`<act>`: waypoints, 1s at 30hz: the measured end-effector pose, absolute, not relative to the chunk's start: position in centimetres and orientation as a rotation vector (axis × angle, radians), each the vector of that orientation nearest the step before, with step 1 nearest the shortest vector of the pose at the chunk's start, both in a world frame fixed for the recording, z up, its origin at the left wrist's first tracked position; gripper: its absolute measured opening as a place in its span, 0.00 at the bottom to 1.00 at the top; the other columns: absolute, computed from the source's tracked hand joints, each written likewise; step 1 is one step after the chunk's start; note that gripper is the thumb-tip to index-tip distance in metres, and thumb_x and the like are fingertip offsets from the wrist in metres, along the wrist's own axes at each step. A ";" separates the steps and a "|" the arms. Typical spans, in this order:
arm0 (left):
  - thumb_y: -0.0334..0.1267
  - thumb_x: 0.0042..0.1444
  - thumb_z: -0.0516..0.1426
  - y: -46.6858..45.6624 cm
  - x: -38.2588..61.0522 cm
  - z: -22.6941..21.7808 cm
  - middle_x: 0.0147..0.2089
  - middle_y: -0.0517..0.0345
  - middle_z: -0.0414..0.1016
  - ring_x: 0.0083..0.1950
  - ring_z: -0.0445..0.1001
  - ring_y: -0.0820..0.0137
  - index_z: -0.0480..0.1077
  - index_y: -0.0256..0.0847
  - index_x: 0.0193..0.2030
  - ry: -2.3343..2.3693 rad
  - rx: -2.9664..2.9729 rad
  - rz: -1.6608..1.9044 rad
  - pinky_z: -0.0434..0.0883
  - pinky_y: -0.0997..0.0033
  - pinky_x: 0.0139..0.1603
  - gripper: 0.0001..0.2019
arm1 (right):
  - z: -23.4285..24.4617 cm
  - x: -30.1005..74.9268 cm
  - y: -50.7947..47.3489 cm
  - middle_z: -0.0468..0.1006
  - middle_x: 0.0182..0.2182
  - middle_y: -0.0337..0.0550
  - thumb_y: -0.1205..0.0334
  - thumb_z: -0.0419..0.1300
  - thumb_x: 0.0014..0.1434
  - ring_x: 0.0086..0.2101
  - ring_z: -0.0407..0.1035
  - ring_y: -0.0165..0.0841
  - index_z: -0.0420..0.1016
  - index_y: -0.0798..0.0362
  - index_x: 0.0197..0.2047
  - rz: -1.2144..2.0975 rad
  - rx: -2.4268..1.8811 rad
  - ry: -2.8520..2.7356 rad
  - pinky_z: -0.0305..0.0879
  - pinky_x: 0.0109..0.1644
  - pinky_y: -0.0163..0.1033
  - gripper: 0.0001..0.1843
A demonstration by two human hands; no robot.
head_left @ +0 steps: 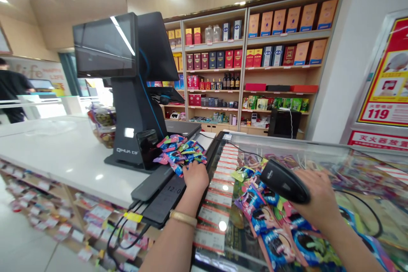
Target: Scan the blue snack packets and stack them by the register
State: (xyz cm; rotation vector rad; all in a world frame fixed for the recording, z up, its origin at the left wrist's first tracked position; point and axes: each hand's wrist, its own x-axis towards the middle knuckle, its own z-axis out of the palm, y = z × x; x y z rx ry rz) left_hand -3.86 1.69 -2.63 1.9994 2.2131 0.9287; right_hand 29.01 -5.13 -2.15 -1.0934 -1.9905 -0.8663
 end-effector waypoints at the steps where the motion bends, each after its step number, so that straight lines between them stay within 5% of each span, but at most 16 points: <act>1: 0.29 0.49 0.55 1.8 -3.9 -2.7 0.45 0.37 0.74 0.55 0.67 0.47 0.73 0.37 0.29 2.184 1.948 0.985 0.52 0.45 0.59 0.05 | -2.1 28.9 -5.2 0.77 0.33 0.44 0.55 0.58 0.52 0.35 0.68 0.39 0.72 0.51 0.37 -0.881 -1.075 -1.992 0.53 0.41 0.43 0.11; 10: 0.32 0.54 0.53 2.1 -4.3 -1.8 0.35 0.39 0.76 0.52 0.71 0.50 0.71 0.39 0.23 2.103 1.804 1.253 0.58 0.51 0.57 0.11 | -2.1 29.0 -5.0 0.77 0.32 0.42 0.56 0.58 0.52 0.34 0.69 0.39 0.71 0.50 0.38 -0.896 -1.006 -2.002 0.54 0.41 0.43 0.10; 16: 0.41 0.58 0.53 2.6 -3.4 -0.7 0.35 0.51 0.78 0.41 0.75 0.61 0.75 0.40 0.33 1.450 1.248 1.703 0.69 0.65 0.43 0.11 | -1.9 28.4 -5.5 0.77 0.33 0.44 0.57 0.57 0.52 0.36 0.68 0.40 0.70 0.50 0.37 -0.828 -1.108 -1.963 0.54 0.43 0.44 0.09; 21: 0.42 0.54 0.58 2.8 -2.0 -0.8 0.34 0.56 0.77 0.30 0.75 0.71 0.73 0.40 0.43 0.883 0.718 1.627 0.71 0.70 0.33 0.12 | -1.1 27.0 -6.7 0.76 0.31 0.44 0.60 0.56 0.52 0.36 0.67 0.38 0.71 0.51 0.36 -0.732 -1.122 -1.990 0.53 0.43 0.44 0.08; 30: 0.43 0.55 0.55 1.8 -1.3 -1.2 0.30 0.58 0.76 0.33 0.72 0.67 0.77 0.40 0.32 1.283 1.507 1.729 0.67 0.71 0.38 0.12 | 0.0 25.4 -7.4 0.75 0.28 0.37 0.61 0.59 0.49 0.32 0.66 0.33 0.71 0.50 0.34 -0.610 -1.056 -2.124 0.48 0.41 0.41 0.06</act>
